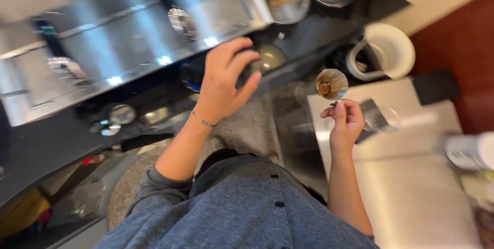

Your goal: The recorder prepares an espresso-based drink by grinding beans, tamping the portafilter, pulling shots from an espresso machine, and combining them with ice and liquid in a glass.

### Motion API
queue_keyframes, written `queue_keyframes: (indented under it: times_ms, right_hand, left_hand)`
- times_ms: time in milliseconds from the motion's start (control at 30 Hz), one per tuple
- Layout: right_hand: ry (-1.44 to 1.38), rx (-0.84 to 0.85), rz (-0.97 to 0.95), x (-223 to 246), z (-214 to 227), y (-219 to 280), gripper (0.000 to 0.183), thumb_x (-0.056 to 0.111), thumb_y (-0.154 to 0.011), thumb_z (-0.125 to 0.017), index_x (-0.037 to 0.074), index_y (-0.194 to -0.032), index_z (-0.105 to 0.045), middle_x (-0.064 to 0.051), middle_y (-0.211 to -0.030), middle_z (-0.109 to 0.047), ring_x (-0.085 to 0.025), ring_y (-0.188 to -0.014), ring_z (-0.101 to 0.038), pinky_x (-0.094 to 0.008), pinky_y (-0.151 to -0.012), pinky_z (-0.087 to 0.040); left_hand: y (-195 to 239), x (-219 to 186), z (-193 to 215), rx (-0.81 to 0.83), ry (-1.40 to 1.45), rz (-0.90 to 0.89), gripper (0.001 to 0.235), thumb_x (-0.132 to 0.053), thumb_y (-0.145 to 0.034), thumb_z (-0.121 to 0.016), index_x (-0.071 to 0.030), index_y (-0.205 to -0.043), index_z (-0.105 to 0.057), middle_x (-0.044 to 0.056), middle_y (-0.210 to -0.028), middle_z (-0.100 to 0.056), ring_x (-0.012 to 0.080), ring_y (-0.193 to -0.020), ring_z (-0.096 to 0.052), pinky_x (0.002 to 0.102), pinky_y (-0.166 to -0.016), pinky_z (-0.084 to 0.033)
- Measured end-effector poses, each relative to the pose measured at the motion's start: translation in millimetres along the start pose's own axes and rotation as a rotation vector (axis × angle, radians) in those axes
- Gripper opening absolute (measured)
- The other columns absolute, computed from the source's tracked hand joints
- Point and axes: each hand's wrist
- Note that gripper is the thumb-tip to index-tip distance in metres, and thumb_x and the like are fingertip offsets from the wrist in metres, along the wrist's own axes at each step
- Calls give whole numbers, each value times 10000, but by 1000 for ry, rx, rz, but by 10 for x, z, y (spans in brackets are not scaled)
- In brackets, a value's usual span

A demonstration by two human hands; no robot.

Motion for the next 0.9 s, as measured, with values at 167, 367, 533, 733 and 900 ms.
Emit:
queue_keyframes:
  times_ms: [167, 367, 533, 733, 900]
  right_hand:
    - [-95, 210, -69, -287, -975, -183, 107, 125, -1099, -578, 21, -1077, -587, -37, -794, -594, -168, -713, -646, -294, -701, -547]
    - [-131, 327, -93, -349, -1973, -504, 114, 139, -1093, -580, 27, -1089, -600, -39, -798, -615, -153, -703, -651, -272, -664, -529]
    - [-110, 408, -96, -441, -2453, -783, 131, 153, -1079, -583, 25, -1087, -607, -42, -800, -625, -141, -687, -647, -278, -645, -547]
    - [-83, 560, -100, -513, -2819, -1134, 164, 185, -1079, -572, 23, -1108, -579, -40, -800, -634, -140, -691, -650, -274, -638, -541]
    - [-66, 694, -118, -626, -3095, -1352, 148, 187, -1078, -568, 44, -1116, -576, -20, -828, -614, -117, -692, -642, -263, -633, -536]
  left_hand:
    - [68, 558, 701, -224, -327, 130, 401, -207, -960, -783, -87, -1306, -621, 155, -1516, -471, 375, -1420, -442, 508, -1204, -336]
    - [-105, 948, 932, -347, -563, 191, 517, -339, -1005, -763, -132, -1445, -586, 183, -1668, -246, 427, -1555, -173, 658, -1268, -138]
    - [-235, 1123, 849, -386, -563, 223, 583, -386, -1020, -741, -207, -1536, -536, 181, -1713, -141, 461, -1581, -33, 704, -1267, -57]
    - [-323, 1211, 750, -369, -612, 315, 616, -424, -1029, -727, -284, -1589, -513, 193, -1708, -96, 508, -1580, 8, 727, -1257, 5]
    - [-355, 1237, 653, -346, -699, 329, 616, -473, -1031, -711, -292, -1593, -534, 196, -1718, -99, 545, -1562, 31, 734, -1226, 83]
Point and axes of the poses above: each hand's wrist, its own y-axis away from the middle knuckle, its own z-axis out of the back of the hand, x = y × z
